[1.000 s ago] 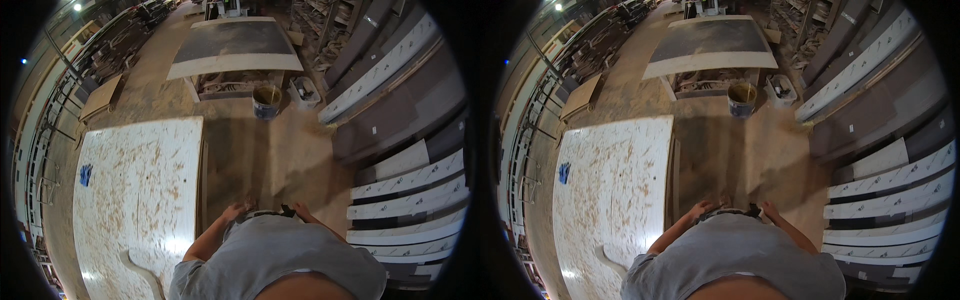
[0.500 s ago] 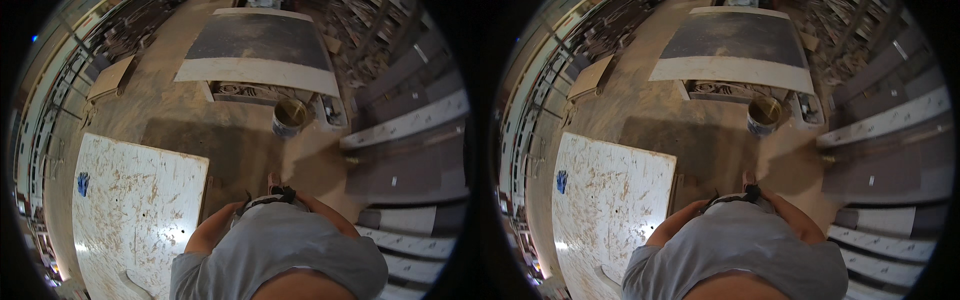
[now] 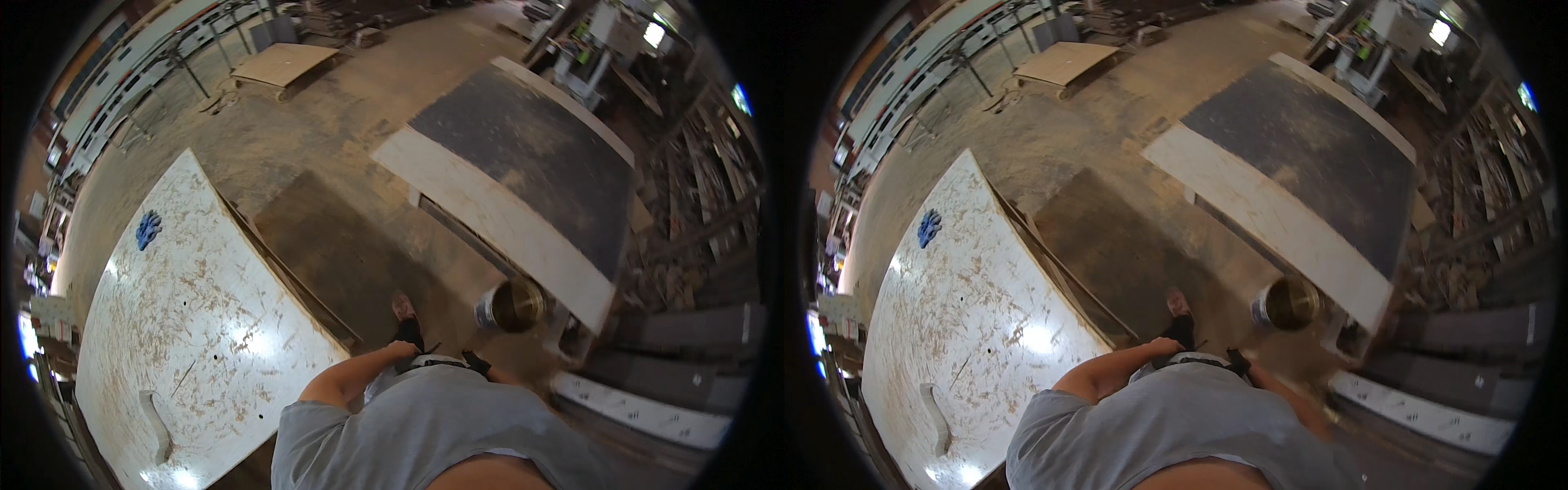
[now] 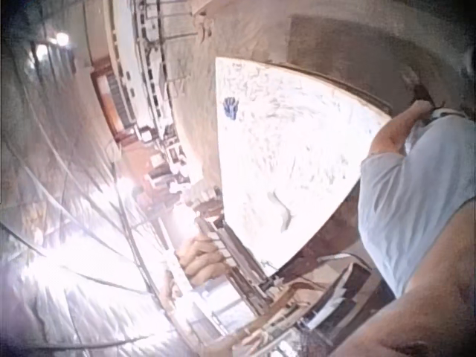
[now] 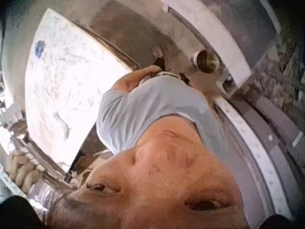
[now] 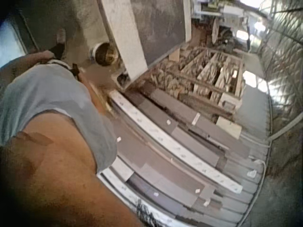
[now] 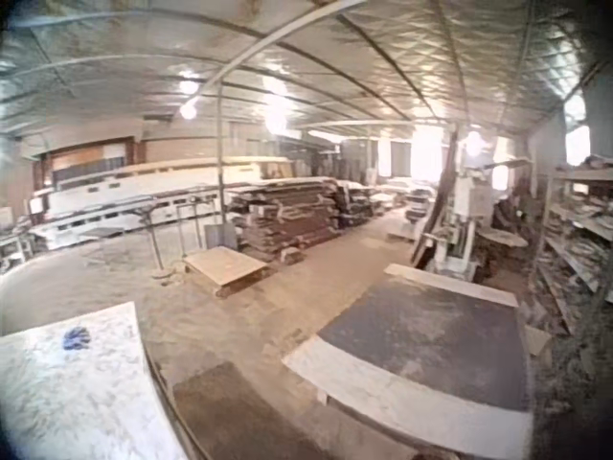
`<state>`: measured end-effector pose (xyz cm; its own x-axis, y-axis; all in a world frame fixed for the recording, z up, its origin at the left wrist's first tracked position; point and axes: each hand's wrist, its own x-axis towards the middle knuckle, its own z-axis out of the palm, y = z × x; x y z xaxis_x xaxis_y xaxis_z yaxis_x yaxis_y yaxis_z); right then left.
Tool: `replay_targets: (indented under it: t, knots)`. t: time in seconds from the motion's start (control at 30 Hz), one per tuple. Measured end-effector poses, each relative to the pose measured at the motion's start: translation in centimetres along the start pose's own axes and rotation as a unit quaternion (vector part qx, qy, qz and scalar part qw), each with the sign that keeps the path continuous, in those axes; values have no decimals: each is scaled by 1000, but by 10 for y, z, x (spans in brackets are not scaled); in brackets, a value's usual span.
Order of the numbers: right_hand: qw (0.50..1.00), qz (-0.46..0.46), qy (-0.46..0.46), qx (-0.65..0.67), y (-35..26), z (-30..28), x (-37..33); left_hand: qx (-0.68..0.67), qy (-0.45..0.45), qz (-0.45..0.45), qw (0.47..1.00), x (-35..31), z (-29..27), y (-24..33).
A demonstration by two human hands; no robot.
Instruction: The person holds and folds a long printed receipt multiple times, then places it on a control panel. They walk through the workshop, pick up a blue cloth, and wipe a wooden board on the floor.
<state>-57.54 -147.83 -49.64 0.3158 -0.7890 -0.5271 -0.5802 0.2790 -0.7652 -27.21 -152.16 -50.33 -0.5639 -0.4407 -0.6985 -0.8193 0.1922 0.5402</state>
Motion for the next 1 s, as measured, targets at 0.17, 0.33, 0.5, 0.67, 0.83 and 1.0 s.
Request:
replay_targets:
  t: [0.17,0.33,0.5,0.67,0.83,1.0]
  knots:
    - [991,-101,-61,-55,-4,-46,129,-108,70,6,992,21,-92,-59]
    - [961,-237,-105,-91,-32,-86,252,-88,194,-78,974,23,-125,-116]
    - [980,-68,-134,-130,-190,-110,327,-311,295,-190,884,-37,-200,-132]
    - [960,-143,-225,-84,-258,-128,465,-350,538,-255,723,-55,-257,-195]
    - [966,-56,-244,-63,-362,-135,566,-420,694,-243,532,-91,-351,-238]
    - [948,-71,-300,-82,-447,-113,652,-349,786,-350,373,-163,-424,-287]
